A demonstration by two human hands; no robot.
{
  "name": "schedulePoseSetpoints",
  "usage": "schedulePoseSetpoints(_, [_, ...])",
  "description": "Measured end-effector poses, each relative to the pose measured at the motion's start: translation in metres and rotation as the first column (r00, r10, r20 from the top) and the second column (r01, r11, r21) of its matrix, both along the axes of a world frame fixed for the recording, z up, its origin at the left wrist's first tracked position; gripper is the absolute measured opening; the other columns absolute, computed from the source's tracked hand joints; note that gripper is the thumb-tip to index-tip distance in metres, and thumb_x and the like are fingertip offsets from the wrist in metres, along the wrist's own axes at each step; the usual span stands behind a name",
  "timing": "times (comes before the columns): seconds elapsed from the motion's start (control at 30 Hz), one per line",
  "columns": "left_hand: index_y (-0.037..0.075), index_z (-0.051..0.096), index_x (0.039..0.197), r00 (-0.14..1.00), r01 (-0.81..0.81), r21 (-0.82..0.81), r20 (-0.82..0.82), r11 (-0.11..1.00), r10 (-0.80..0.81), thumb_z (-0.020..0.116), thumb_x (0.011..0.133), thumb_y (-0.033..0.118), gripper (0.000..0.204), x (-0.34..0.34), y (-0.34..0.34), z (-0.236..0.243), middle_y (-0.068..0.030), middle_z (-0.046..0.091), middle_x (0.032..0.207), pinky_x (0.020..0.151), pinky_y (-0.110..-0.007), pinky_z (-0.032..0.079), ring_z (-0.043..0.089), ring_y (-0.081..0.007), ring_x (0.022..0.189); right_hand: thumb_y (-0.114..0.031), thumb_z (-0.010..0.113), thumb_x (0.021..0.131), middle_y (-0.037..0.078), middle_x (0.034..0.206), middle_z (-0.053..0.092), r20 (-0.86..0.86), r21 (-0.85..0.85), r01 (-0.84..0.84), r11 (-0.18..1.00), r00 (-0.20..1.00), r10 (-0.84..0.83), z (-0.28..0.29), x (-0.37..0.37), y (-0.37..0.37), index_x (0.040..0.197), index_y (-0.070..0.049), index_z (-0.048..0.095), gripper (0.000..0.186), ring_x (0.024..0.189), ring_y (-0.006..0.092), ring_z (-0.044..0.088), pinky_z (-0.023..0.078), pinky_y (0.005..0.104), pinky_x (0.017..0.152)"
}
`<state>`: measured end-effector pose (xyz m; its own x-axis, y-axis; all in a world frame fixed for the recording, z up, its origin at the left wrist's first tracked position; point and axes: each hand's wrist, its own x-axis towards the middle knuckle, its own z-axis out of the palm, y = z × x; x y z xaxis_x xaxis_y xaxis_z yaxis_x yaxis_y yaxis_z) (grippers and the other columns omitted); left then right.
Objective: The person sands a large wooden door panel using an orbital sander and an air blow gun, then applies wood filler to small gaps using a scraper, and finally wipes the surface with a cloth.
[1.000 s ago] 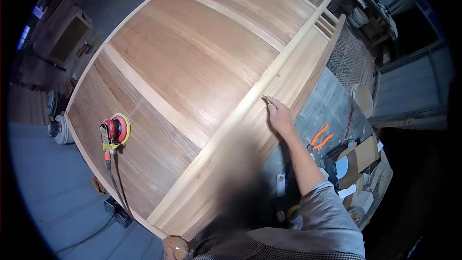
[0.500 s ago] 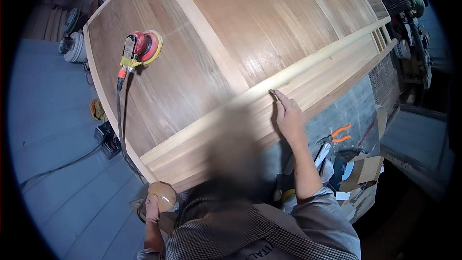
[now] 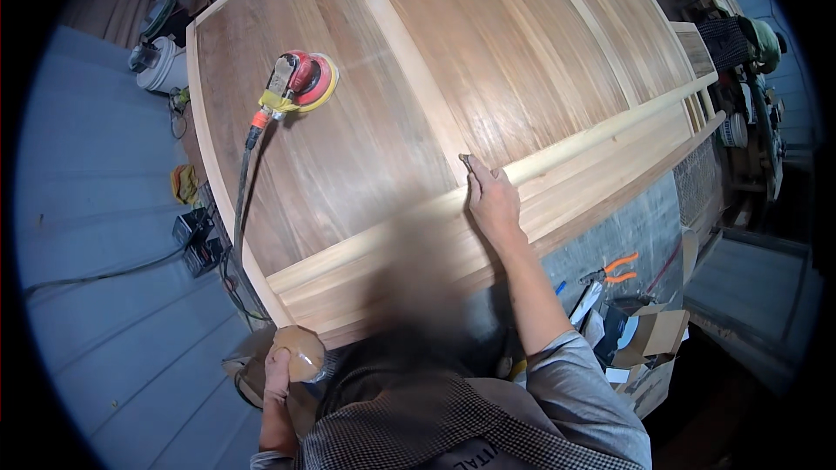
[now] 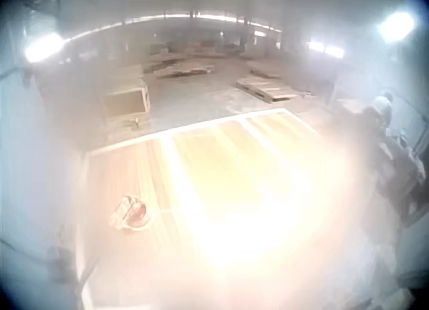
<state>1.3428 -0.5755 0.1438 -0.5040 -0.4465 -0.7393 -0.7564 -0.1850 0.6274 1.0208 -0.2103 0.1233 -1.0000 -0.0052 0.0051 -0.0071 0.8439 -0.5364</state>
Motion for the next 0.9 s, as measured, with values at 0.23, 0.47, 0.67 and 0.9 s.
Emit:
schedulePoseSetpoints(0.23, [0.000,0.053,0.109,0.999,-0.007,-0.016,-0.032,1.000,0.006,0.050,0.080,0.016,0.033,-0.002,0.000,-0.004,-0.0045,0.058,0.097,0.074,-0.026,0.045,0.054,-0.0124,0.084,-0.019,0.043,0.088,0.022,0.078,0.051,0.078,0.069,0.017,0.997,0.997,-0.023,-0.006,0.000,-0.010,0.119,-0.023,0.048,0.032,0.069,0.0396,0.054,0.045,0.0471,0.061])
schedulePoseSetpoints(0.47, [0.000,0.053,0.108,0.999,-0.042,0.019,-0.029,0.999,0.043,0.049,0.080,0.015,0.032,0.000,0.002,-0.004,-0.0048,0.058,0.097,0.074,-0.025,0.045,0.055,-0.0133,0.084,-0.017,0.045,0.086,0.025,0.083,0.054,0.101,0.042,-0.011,0.999,0.995,0.006,0.007,-0.008,-0.005,0.114,-0.017,0.053,0.030,0.078,0.0395,0.055,0.045,0.0471,0.068])
schedulePoseSetpoints(0.67, [0.000,0.052,0.110,0.999,-0.016,0.007,-0.036,1.000,0.017,0.049,0.079,0.017,0.036,-0.003,0.006,0.003,-0.0053,0.058,0.096,0.073,-0.026,0.046,0.055,-0.0135,0.083,-0.020,0.045,0.085,0.025,0.086,0.056,0.244,0.127,-0.089,0.988,0.968,0.056,0.019,-0.008,-0.001,0.107,-0.018,0.058,0.026,0.080,0.0407,0.056,0.045,0.0478,0.071])
schedulePoseSetpoints(0.9, [0.000,0.053,0.109,0.998,-0.041,0.027,-0.041,0.999,0.042,0.050,0.079,0.017,0.035,-0.016,0.013,0.013,-0.0053,0.058,0.097,0.074,-0.026,0.046,0.056,-0.0138,0.084,-0.019,0.046,0.086,0.023,0.082,0.053,0.153,0.060,-0.085,0.995,0.985,0.075,0.004,-0.010,-0.011,0.114,-0.020,0.054,0.030,0.076,0.0389,0.056,0.045,0.0460,0.067])
